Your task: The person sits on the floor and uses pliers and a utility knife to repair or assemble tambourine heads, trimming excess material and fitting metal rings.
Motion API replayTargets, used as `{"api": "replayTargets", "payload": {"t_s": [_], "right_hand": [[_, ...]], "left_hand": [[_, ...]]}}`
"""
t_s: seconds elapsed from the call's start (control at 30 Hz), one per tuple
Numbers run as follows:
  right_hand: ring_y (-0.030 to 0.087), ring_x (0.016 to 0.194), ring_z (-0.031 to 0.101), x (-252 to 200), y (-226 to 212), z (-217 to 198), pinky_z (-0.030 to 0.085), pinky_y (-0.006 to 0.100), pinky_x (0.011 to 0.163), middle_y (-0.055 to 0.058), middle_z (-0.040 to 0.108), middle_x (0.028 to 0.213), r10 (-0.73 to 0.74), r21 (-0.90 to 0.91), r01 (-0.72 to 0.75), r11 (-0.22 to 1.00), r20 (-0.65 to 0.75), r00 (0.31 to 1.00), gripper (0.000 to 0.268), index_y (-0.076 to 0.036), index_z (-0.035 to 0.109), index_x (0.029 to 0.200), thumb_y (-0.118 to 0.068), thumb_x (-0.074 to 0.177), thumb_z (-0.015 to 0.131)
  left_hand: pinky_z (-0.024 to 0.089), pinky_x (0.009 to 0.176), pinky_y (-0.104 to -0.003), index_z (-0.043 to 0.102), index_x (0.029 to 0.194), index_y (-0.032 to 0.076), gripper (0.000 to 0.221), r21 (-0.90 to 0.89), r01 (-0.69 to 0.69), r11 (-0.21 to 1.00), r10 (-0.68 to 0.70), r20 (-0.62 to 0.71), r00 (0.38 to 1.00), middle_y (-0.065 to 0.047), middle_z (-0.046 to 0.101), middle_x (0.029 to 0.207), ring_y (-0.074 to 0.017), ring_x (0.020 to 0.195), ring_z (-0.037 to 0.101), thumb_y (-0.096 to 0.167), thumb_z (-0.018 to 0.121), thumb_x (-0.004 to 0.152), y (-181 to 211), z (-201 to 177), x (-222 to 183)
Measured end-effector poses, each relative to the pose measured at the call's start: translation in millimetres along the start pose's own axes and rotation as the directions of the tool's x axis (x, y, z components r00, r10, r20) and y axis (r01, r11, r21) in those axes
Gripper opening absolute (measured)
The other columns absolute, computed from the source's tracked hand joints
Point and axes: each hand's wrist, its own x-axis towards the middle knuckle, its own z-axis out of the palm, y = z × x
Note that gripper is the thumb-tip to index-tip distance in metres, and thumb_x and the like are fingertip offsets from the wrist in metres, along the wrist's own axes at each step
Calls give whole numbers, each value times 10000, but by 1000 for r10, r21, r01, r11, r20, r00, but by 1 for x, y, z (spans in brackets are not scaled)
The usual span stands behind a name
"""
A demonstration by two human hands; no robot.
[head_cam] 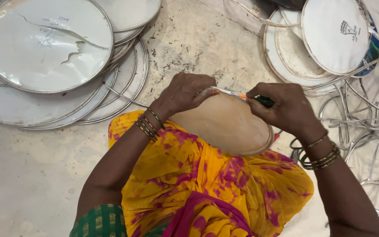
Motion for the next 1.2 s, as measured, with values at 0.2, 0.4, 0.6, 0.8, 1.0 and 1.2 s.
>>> {"api": "replayTargets", "payload": {"t_s": [0.2, 0.4, 0.6, 0.8, 1.0, 1.2], "right_hand": [[199, 614, 676, 2, -1, 59, 519, 326, 593, 88, 701, 752, 128, 70, -112, 991, -299, 946, 109, -78, 730, 990, -163, 936, 769], [109, 647, 669, 5, 1, 115, 520, 263, 609, 66, 714, 772, 289, 318, -137, 938, -502, 815, 107, -37, 722, 1040, -97, 967, 772], [117, 717, 656, 16, 21, 150, 527, 265, 658, 114, 734, 903, 203, 301, 2, 954, -650, 733, 133, -2, 718, 1070, -34, 954, 775], [81, 727, 624, 19, 33, 188, 510, 230, 653, 85, 724, 925, 285, 396, 14, 918, -684, 671, 101, 18, 711, 1070, -12, 981, 748], [41, 546, 554, 34, 10, 245, 463, 203, 484, 12, 621, 770, 605, 799, 210, 564, -572, 553, 236, -57, 482, 1220, -58, 1026, 616], [49, 572, 505, 9, 5, 221, 415, 207, 480, 24, 588, 775, 595, 846, 78, 527, -433, 677, 192, -44, 493, 1219, -76, 1065, 603]], "left_hand": [[505, 583, -444, 657, 892, 94, 277, 56, 62, 996, -53, -156, 986, -98, 665, 751, -332, 680, 663, 338, 648, 1022, -13, 4, 0], [493, 563, -440, 668, 838, 98, 328, 68, 151, 986, -141, -132, 981, -91, 650, 686, -322, 641, 664, 391, 712, 979, -31, 6, 6], [510, 568, -423, 696, 905, 111, 363, 70, 160, 985, -149, -132, 980, -73, 676, 717, -306, 652, 682, 454, 809, 869, -42, 13, 5], [527, 588, -435, 701, 949, 114, 362, 96, 152, 984, -135, -166, 977, -83, 684, 746, -320, 681, 688, 435, 834, 844, -49, 15, 1], [535, 601, -431, 677, 994, 134, 286, 113, 171, 979, -155, -139, 978, -78, 683, 740, -309, 663, 692, 365, 796, 873, -35, 36, 4], [538, 622, -411, 648, 1005, 126, 252, 72, 121, 990, -103, -220, 970, -95, 691, 831, -327, 744, 686, 337, 760, 927, -32, 41, -9]]}}
